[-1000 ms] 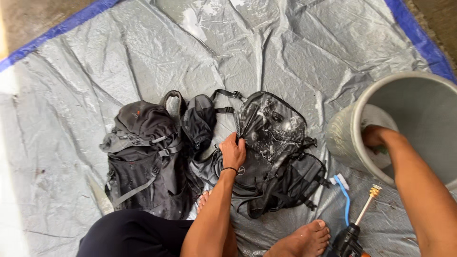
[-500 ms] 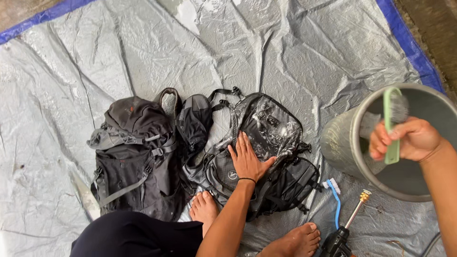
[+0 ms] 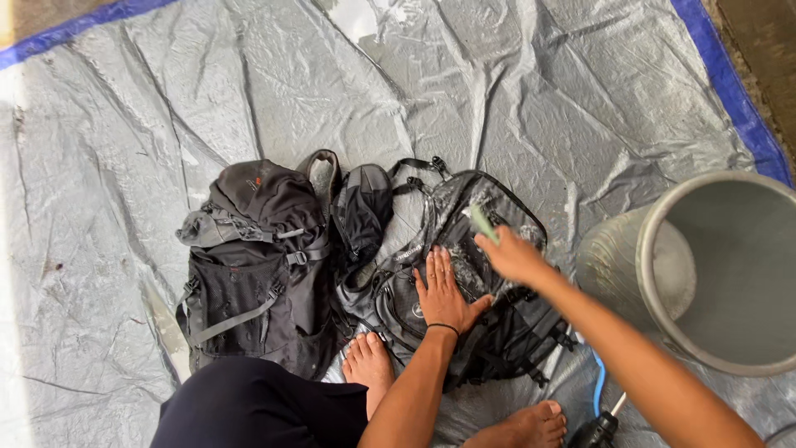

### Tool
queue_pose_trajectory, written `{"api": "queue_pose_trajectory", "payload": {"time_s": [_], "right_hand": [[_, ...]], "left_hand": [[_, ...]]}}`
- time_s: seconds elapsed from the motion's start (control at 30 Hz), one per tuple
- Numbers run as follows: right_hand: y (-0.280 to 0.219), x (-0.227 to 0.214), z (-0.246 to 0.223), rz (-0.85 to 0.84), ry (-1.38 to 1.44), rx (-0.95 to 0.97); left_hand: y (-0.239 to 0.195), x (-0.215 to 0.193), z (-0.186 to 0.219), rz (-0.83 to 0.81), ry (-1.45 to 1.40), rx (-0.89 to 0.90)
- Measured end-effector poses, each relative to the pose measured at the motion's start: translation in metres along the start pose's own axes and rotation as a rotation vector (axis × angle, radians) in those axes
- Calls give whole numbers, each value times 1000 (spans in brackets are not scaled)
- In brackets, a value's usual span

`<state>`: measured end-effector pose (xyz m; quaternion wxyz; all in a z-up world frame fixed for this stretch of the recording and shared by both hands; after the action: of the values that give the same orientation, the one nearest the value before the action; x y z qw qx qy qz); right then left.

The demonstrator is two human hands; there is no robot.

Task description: The person scrubs a black backpack with a brush and soapy water on a tarp, repeatedly dipping the brush into a bucket and applying it to various parts of the bag.

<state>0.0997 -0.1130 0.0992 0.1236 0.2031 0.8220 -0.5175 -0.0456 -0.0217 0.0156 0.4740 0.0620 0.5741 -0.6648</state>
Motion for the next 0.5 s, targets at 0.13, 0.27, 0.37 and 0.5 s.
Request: {"api": "queue_pose_trajectory", "payload": {"time_s": [0.13,0.27,0.37,0.5], "right_hand": [[22,49,38,373,-904,-311],[59,19,27,684,-934,-119],[65,37,-2,372,-610,58],[63,26,-11,216,-912,-133]], "left_hand": [[-6,-6,1,-40,26,4],[-21,-15,6,-72,-2,18],[-13,-9,3,-85,-9,23],[-9,5,6,-96,40,14]]}}
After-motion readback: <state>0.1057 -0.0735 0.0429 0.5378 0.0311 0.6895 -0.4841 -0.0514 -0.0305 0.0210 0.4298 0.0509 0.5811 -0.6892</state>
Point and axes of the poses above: each hand's wrist, its own y-axis towards the middle knuckle, its own x-axis out of the palm, z = x × y, the point moved 1 cm from there along y, towards the middle knuckle, and after that the axes turned 15 degrees about -z, right-handed, at the moved point
